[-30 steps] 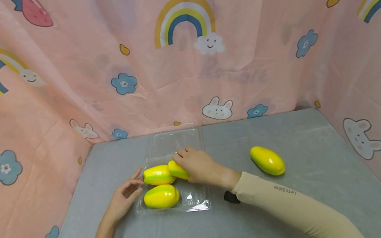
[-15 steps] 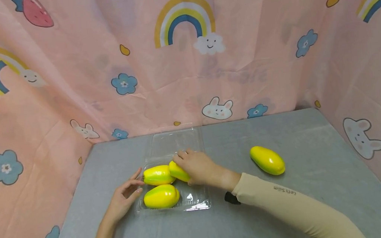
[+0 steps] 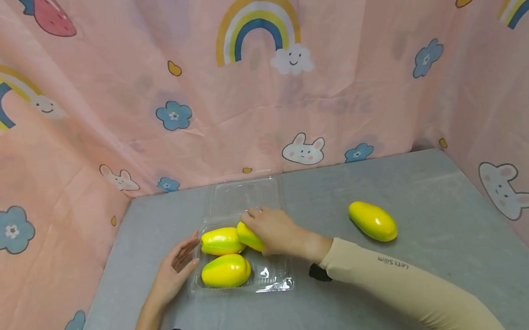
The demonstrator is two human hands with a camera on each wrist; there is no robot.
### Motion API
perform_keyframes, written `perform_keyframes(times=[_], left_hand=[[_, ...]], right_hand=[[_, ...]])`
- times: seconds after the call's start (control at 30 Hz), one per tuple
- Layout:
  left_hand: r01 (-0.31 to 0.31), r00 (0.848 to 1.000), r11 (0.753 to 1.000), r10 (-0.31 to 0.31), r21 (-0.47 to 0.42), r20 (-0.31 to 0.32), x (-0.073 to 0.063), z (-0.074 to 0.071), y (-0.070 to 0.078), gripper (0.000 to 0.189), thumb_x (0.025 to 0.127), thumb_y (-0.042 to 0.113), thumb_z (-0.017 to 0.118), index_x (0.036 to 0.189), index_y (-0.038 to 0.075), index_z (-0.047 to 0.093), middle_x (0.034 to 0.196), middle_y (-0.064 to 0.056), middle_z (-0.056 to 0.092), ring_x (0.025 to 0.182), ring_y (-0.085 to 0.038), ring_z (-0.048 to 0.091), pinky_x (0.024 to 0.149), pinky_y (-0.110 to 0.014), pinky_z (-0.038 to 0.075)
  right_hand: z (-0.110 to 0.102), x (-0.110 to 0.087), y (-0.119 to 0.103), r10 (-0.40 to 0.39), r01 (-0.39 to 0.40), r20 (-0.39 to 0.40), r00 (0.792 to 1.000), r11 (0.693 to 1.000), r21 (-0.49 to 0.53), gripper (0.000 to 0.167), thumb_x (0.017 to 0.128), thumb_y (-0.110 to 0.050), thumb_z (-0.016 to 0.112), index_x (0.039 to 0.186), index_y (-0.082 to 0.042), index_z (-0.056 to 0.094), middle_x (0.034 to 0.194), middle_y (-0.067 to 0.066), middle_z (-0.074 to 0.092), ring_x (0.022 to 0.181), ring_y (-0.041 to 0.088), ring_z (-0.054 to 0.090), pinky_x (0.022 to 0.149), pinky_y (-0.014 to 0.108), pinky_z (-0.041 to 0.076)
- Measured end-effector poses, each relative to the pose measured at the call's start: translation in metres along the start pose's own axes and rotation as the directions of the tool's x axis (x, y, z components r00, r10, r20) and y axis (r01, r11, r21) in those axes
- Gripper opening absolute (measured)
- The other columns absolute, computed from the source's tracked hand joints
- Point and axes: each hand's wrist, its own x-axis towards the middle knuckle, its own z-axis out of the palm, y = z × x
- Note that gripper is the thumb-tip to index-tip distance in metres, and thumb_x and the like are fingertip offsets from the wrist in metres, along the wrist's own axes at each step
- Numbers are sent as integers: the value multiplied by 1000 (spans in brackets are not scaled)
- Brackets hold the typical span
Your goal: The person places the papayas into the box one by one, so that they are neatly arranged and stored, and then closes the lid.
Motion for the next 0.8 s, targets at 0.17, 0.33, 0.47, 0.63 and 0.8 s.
perform_keyframes(times=[0.17, 0.33, 0.47, 0.63, 0.8], left_hand=[[11, 1000, 1000, -11, 0, -2, 1, 3, 1, 50, 97, 10, 62, 144, 10, 46, 155, -15, 44, 133, 5, 47, 106, -8, 38], [7, 999, 1000, -6, -10, 37, 1, 11, 0, 50, 98, 12, 61, 145, 6, 46, 155, -14, 44, 136, 3, 45, 108, -11, 39], [-5, 1000, 1000, 5, -26, 25, -1, 13, 0, 50, 96, 9, 62, 143, 3, 47, 155, -13, 44, 138, 2, 44, 108, -12, 40], [17, 1000, 1000, -17, -17, 18, -2, 11, 0, 49, 96, 11, 63, 143, 7, 48, 155, -12, 45, 137, 4, 43, 107, -10, 39], [11, 1000, 1000, -10, -8, 12, 0, 7, 0, 48, 97, 10, 62, 143, 8, 49, 156, -11, 44, 137, 4, 43, 107, -12, 40]], right_hand=[[10, 2, -3, 2, -1, 36, 999, 1000, -5, 68, 61, -25, 92, 117, -17, 53, 109, 2, 61, 91, 24, 61, 64, 34, 57], [25, -4, 0, 4, -7, 64, 998, 999, 47, 70, 57, -23, 93, 113, -15, 51, 106, 2, 60, 86, 23, 59, 59, 34, 55], [25, -6, 6, 34, -39, 50, 998, 994, 104, 71, 57, -22, 94, 112, -14, 50, 106, 3, 61, 88, 22, 61, 63, 36, 56], [26, -8, 8, 2, -8, 36, 999, 986, 166, 67, 60, -19, 90, 116, -12, 53, 109, 4, 60, 89, 21, 59, 63, 33, 54], [27, -7, 10, 1, 5, -35, 999, 984, 177, 68, 63, -15, 87, 123, -11, 55, 117, 5, 58, 99, 23, 55, 75, 33, 55]])
